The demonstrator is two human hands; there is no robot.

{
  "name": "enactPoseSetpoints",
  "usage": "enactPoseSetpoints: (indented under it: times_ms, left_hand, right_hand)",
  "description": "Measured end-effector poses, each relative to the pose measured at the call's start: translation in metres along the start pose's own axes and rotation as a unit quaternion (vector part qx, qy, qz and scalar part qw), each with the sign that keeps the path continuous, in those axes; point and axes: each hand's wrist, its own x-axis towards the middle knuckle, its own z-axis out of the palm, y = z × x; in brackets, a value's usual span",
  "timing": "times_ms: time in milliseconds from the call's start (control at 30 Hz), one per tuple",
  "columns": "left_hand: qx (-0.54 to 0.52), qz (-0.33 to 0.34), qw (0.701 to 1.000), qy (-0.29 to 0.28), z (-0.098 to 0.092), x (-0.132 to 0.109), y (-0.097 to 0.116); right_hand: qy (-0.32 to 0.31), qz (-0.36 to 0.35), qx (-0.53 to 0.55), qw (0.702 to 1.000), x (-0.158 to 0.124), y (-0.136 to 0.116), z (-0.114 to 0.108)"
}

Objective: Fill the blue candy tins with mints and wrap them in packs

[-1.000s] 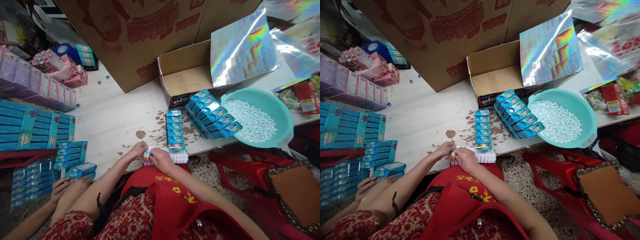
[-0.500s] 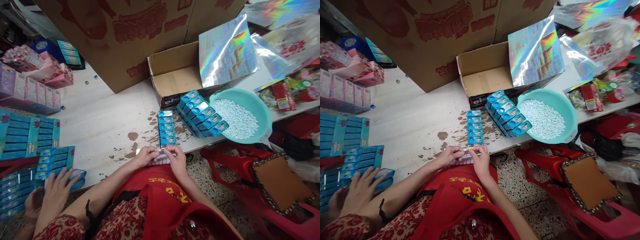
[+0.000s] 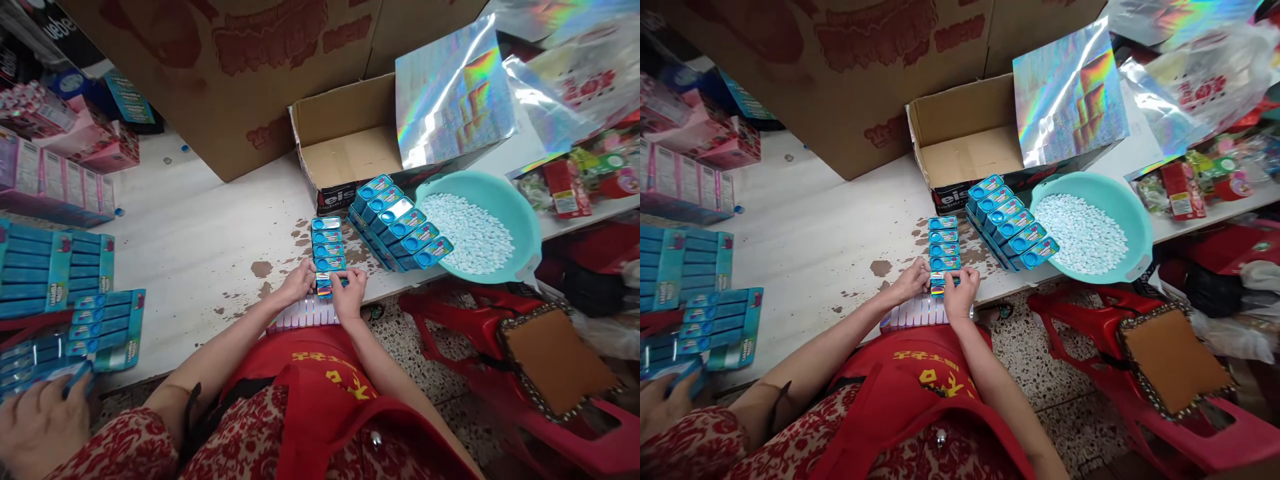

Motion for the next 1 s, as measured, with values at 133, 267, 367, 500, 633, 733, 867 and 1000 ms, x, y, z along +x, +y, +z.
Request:
enactPoseSetpoints:
  times_ms: [133,267,367,500,633,733,867,1000]
  left_hand:
    - [0.037,-0.087,0.995,0.037,0.000,0.002,-0.017]
    - [0.081,-0.080,0.989,0.090,-0.003,-0.009,-0.025]
    - [0.099,-0.005,0.992,0.077,0.010,-0.018,-0.024]
    - [0.142,0.010,0.989,0.035,0.036,-0.014,-0.019]
    - [0.177,-0.044,0.982,0.053,0.025,-0.004,-0.013]
    - [0.188,-0.063,0.977,0.077,-0.015,-0.008,-0.016]
    - [0.067,-0.173,0.982,0.025,-0.069,-0.030,-0.037]
    - [-0.063,-0.236,0.966,-0.083,-0.079,-0.056,-0.055]
  right_hand:
    - [0.014,0.033,0.016,0.999,0.001,0.009,0.001]
    - [0.000,0.061,0.025,0.998,0.001,0.011,-0.002]
    - [-0.015,0.060,0.009,0.998,0.003,0.009,-0.001]
    - [-0.021,0.059,-0.003,0.998,0.007,0.010,0.000]
    - [-0.037,0.047,0.009,0.998,0.013,0.013,-0.006]
    - [-0.036,0.027,0.016,0.999,0.013,0.007,-0.020]
    - [-0.031,-0.093,0.002,0.995,-0.002,-0.017,-0.032]
    - [-0.230,-0.199,-0.005,0.953,-0.025,-0.042,-0.012]
